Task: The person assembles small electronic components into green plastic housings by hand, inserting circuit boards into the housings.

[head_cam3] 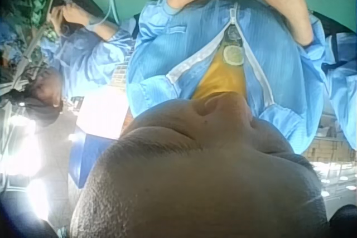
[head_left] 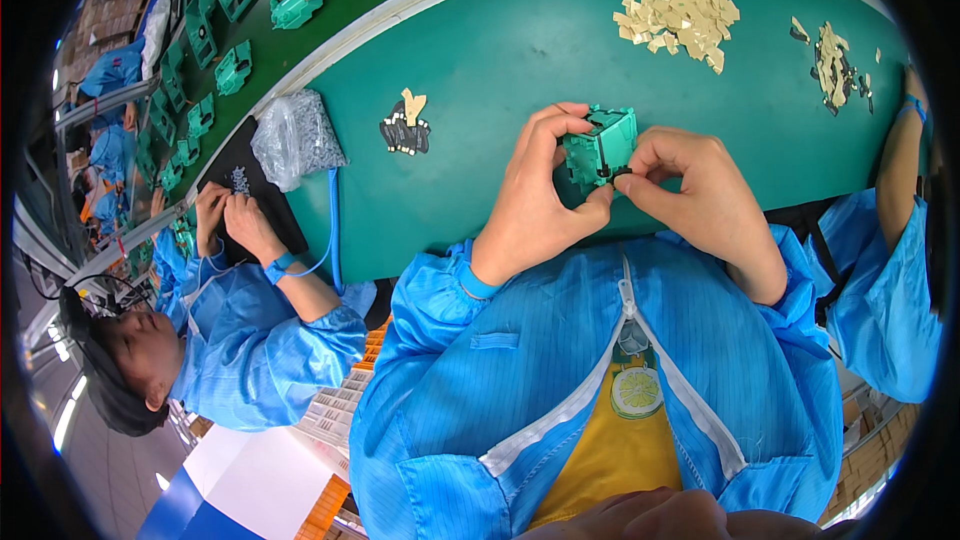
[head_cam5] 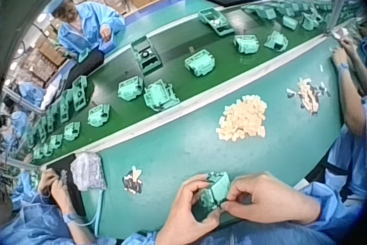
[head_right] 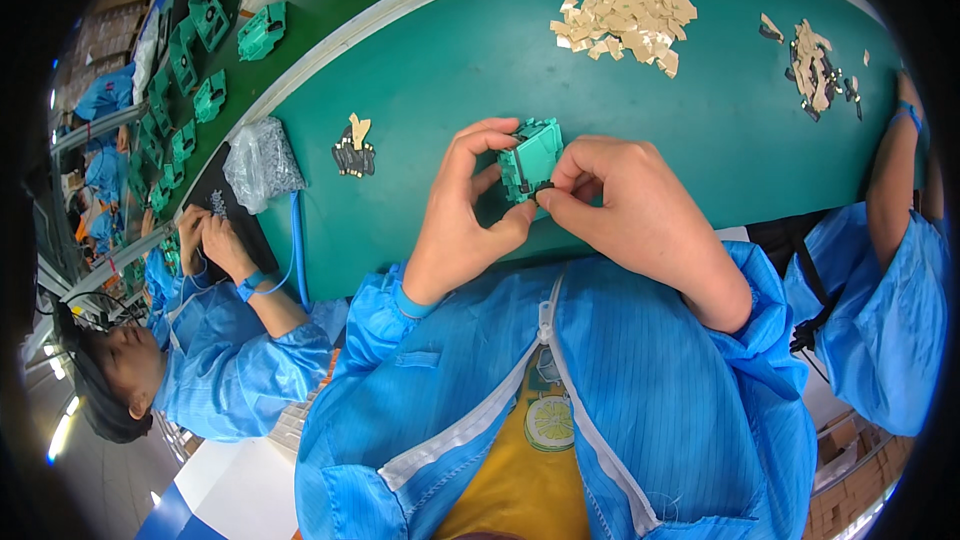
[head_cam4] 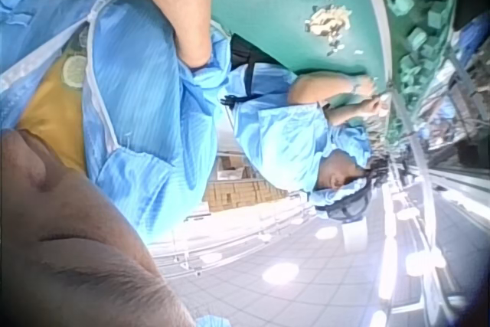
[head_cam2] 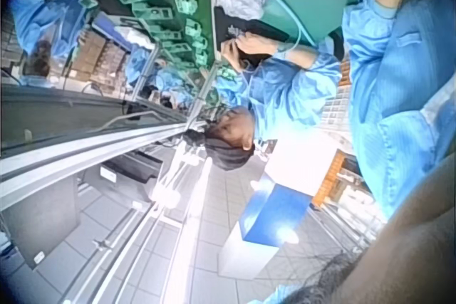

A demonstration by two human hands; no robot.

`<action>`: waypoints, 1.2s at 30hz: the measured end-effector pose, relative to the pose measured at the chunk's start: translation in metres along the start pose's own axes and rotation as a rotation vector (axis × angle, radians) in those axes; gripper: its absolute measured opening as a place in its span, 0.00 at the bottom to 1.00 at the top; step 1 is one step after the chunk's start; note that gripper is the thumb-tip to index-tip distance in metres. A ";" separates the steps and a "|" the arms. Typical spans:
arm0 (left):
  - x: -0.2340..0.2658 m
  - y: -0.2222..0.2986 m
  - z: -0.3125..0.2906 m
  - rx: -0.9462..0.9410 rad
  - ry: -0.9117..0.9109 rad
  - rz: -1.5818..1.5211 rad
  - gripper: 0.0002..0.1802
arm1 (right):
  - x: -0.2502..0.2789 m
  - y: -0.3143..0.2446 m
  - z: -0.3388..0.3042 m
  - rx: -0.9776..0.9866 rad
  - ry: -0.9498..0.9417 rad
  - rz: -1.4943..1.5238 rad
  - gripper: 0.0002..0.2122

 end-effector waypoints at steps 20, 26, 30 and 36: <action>-0.004 -0.004 0.000 -0.080 0.006 -0.055 0.34 | 0.000 -0.004 -0.003 0.121 0.034 -0.058 0.06; -0.003 -0.005 -0.008 -0.089 0.061 -0.064 0.33 | -0.001 -0.010 -0.003 0.206 -0.002 -0.100 0.07; -0.003 -0.005 -0.007 -0.102 0.041 -0.104 0.33 | -0.003 -0.005 -0.003 0.164 0.003 -0.068 0.08; -0.004 -0.003 -0.001 -0.123 0.067 -0.060 0.32 | 0.000 -0.002 -0.003 0.177 -0.021 -0.118 0.07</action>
Point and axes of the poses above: each hand's wrist, its own z-axis towards the middle knuckle, its own x-axis out of the back of the hand, y = z × x, the point moved 6 cm from there along z, towards the middle knuckle, and after that the axes turned 4 degrees about x, right-handed, at the moved point
